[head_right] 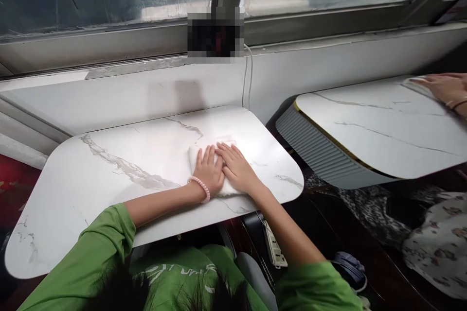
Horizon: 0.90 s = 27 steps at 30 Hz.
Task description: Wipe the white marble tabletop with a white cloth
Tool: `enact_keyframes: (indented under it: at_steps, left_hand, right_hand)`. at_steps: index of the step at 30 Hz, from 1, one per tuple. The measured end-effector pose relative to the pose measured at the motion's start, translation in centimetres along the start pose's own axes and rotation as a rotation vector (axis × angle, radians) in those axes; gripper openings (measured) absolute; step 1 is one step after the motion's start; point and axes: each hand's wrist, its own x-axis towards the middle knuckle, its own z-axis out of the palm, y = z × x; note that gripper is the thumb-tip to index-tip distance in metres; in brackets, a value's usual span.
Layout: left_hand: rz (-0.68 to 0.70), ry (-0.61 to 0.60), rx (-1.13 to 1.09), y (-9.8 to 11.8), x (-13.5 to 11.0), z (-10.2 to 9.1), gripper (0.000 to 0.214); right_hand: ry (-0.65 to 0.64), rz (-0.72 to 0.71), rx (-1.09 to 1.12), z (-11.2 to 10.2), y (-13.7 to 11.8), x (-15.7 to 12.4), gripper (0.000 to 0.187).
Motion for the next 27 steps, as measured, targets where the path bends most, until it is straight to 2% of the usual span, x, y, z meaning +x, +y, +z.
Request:
enact_keyframes:
  at_steps: [3, 5, 8, 11, 15, 19, 27]
  left_hand:
    - [0.128, 0.023, -0.012, 3.1, -2.0, 0.3, 0.057]
    - [0.181, 0.023, -0.017, 4.5, -2.6, 0.4, 0.058]
    - [0.191, -0.009, -0.017, 5.9, -2.5, 0.4, 0.060]
    - [0.172, -0.027, -0.019, 6.2, -1.7, 0.4, 0.060]
    - [0.145, -0.026, -0.018, 5.3, -0.1, 0.6, 0.058]
    - [0.101, -0.027, -0.027, 3.2, 2.7, 0.9, 0.058]
    - [-0.015, -0.033, 0.012, -3.2, 11.0, 1.1, 0.052]
  right_hand:
    - [0.026, 0.059, 0.022, -1.4, -0.9, -4.7, 0.051]
    - [0.047, 0.075, 0.055, -2.1, -1.0, -6.6, 0.049]
    - [0.044, 0.091, 0.087, -2.7, -0.5, -7.5, 0.046]
    - [0.028, 0.100, 0.086, -2.9, 0.3, -7.0, 0.044]
    - [0.029, 0.067, 0.077, -2.7, 1.6, -5.0, 0.043]
    - [0.035, 0.055, 0.072, -2.1, 3.6, -1.7, 0.041]
    - [0.078, 0.037, 0.064, -0.2, 8.4, 8.2, 0.037]
